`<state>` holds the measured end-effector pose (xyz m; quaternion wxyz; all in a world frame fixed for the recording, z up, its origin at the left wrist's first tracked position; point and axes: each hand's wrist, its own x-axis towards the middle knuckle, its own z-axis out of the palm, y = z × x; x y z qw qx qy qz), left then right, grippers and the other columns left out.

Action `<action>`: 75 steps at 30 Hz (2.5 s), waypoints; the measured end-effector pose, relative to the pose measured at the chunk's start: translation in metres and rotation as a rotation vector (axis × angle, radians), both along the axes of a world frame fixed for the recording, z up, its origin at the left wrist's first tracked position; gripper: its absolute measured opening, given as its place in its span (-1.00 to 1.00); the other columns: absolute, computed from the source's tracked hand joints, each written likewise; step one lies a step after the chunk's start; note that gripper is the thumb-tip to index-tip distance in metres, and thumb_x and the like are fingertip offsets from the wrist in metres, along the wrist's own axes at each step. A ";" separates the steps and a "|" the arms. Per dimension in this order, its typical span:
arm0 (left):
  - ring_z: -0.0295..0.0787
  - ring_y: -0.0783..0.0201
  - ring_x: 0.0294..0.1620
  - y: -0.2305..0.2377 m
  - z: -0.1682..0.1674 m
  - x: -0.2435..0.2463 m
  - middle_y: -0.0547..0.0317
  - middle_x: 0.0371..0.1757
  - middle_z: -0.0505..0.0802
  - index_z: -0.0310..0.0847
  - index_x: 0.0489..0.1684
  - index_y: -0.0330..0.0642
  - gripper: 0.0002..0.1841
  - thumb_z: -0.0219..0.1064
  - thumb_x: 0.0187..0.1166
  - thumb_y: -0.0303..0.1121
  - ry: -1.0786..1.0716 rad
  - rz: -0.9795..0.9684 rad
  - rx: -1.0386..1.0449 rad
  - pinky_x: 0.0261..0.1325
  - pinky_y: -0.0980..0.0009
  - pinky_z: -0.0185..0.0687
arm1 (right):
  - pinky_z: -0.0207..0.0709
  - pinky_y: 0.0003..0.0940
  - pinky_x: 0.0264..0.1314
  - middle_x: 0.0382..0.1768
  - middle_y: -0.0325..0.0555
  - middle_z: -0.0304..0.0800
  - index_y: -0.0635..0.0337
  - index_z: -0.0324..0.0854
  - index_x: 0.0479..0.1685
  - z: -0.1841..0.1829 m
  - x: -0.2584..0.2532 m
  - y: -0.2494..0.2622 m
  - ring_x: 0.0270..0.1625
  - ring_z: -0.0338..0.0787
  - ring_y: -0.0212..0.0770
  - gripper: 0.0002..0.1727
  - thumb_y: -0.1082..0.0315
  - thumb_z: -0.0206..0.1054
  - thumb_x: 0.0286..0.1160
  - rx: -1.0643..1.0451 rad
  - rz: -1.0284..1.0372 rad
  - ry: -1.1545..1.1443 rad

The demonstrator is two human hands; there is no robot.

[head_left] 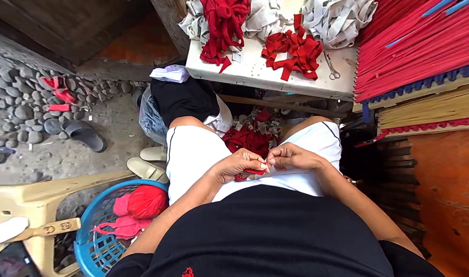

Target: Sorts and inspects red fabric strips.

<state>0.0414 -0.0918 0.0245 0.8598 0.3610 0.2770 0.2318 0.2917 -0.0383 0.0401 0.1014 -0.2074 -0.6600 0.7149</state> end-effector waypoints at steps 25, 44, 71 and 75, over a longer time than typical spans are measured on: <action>0.47 0.65 -0.66 0.007 -0.005 0.010 0.42 -0.49 0.83 0.83 -0.40 -0.10 -0.85 0.38 0.58 -0.41 0.294 0.176 0.047 -0.60 0.66 0.34 | 0.51 -0.44 -0.32 -0.54 -0.40 0.62 0.07 0.60 -0.36 0.021 -0.049 -0.006 -0.46 0.60 -0.48 -0.79 0.29 0.19 0.69 -0.132 -0.258 0.237; 0.84 0.45 -0.20 0.005 -0.017 0.014 0.21 -0.18 0.93 0.90 -0.22 -0.20 -0.87 0.48 0.52 -0.35 0.183 0.472 0.430 -0.07 0.51 0.78 | 0.11 -0.60 -0.62 -0.69 -0.47 0.41 0.05 0.54 -0.49 0.032 -0.057 0.028 -0.69 0.26 -0.56 -0.73 0.42 0.15 0.66 -0.193 -0.391 0.186; 0.78 0.62 -0.29 0.006 -0.030 0.013 0.45 -0.25 0.92 0.89 -0.21 -0.05 -0.83 0.38 0.58 -0.23 0.654 0.443 0.524 -0.14 0.61 0.70 | 0.38 0.36 0.43 0.45 0.40 0.55 0.45 0.56 0.42 -0.019 0.091 0.264 0.58 0.44 0.41 -0.52 0.53 0.31 0.47 0.674 -0.803 -1.398; 0.77 0.38 -0.59 0.008 -0.015 0.015 0.14 -0.36 0.88 0.80 -0.15 -0.32 -0.90 0.35 0.61 -0.53 0.462 0.544 0.109 -0.58 0.50 0.72 | 0.48 0.39 0.34 0.40 0.44 0.58 0.50 0.57 0.30 -0.014 0.089 0.265 0.44 0.61 0.41 -0.53 0.45 0.39 0.41 0.540 -0.850 -1.377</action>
